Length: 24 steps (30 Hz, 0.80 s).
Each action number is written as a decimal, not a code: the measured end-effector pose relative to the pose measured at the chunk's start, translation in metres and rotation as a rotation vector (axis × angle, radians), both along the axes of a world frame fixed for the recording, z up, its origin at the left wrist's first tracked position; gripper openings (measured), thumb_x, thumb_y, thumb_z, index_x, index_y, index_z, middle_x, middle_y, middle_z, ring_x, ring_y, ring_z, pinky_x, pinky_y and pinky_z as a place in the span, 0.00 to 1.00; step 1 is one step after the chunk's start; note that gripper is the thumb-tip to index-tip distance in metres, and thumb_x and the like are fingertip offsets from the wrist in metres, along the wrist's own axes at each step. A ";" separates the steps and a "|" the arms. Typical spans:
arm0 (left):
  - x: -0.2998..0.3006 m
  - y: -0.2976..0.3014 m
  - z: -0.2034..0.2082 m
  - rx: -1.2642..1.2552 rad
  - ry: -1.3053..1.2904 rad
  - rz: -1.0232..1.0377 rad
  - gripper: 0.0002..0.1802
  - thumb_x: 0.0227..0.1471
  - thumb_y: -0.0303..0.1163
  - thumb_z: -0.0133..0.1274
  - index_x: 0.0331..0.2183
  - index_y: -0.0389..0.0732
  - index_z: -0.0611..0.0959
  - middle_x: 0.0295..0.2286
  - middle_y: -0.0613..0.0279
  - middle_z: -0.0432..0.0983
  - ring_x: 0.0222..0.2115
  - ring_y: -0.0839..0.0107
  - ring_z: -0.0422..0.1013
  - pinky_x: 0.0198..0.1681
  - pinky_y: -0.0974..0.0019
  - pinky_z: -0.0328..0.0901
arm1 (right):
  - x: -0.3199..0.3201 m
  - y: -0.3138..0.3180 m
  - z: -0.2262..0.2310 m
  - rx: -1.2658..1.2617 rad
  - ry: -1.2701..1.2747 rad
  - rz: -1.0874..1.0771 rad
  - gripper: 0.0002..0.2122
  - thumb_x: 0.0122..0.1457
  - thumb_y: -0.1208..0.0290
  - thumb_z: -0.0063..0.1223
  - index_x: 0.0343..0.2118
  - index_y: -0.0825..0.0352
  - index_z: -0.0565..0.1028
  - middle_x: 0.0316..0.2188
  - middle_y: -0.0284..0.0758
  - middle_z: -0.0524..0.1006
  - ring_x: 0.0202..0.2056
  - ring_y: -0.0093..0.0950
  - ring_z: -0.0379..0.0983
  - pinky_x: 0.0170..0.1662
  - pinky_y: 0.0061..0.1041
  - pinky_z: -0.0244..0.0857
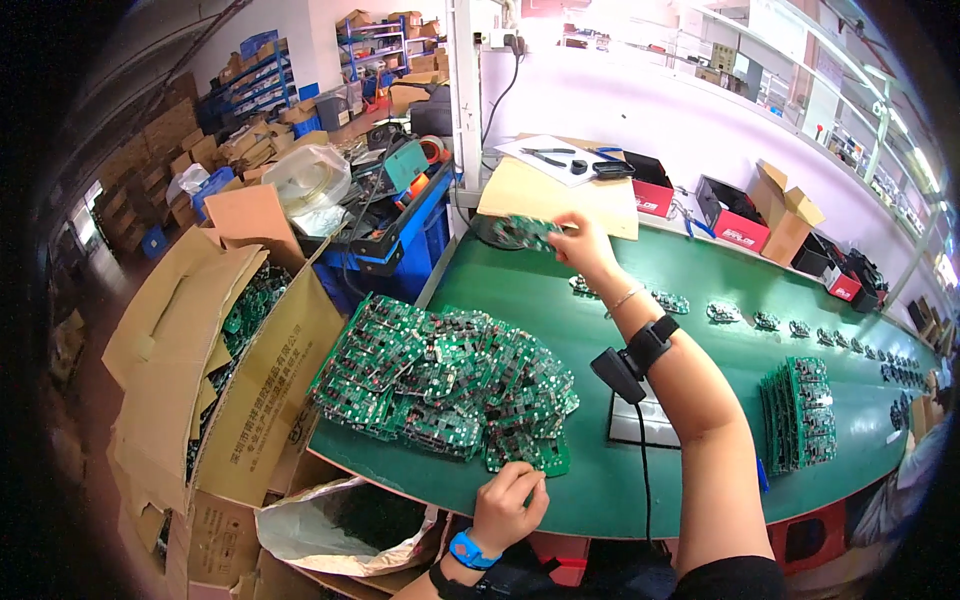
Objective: Assembling and preparing electronic circuit boards on a production line, including trimming leads and organizing components.
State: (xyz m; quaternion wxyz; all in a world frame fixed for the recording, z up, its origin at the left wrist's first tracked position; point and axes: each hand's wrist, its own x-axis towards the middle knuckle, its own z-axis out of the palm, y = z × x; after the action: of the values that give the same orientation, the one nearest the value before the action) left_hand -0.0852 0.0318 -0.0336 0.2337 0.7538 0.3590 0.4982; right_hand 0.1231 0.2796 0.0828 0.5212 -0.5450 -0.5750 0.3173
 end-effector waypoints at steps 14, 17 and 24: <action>0.002 -0.002 -0.003 -0.036 0.063 0.005 0.05 0.40 0.25 0.54 0.26 0.37 0.78 0.26 0.60 0.71 0.22 0.63 0.71 0.23 0.65 0.67 | 0.028 0.054 -0.129 -0.141 -0.118 -0.179 0.17 0.49 0.79 0.52 0.45 0.68 0.70 0.24 0.37 0.75 0.19 0.22 0.71 0.23 0.21 0.67; 0.005 0.000 0.000 -0.035 0.076 0.009 0.05 0.40 0.25 0.54 0.26 0.37 0.79 0.26 0.59 0.71 0.22 0.63 0.71 0.24 0.65 0.67 | 0.036 0.037 -0.114 0.019 -0.147 -0.243 0.19 0.49 0.81 0.51 0.46 0.68 0.69 0.29 0.39 0.75 0.22 0.23 0.72 0.25 0.22 0.68; -0.006 0.001 -0.002 -0.051 0.076 0.015 0.05 0.41 0.25 0.52 0.26 0.37 0.79 0.26 0.57 0.71 0.23 0.60 0.71 0.25 0.63 0.67 | 0.089 -0.118 0.006 -0.006 -0.469 -0.047 0.06 0.49 0.77 0.50 0.30 0.71 0.76 0.21 0.36 0.76 0.25 0.21 0.73 0.29 0.21 0.67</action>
State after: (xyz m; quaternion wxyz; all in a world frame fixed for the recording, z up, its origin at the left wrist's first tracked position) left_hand -0.0914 0.0332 -0.0354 0.2353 0.7633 0.3858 0.4617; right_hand 0.2118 0.1616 0.0884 0.3791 -0.6186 -0.6665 0.1716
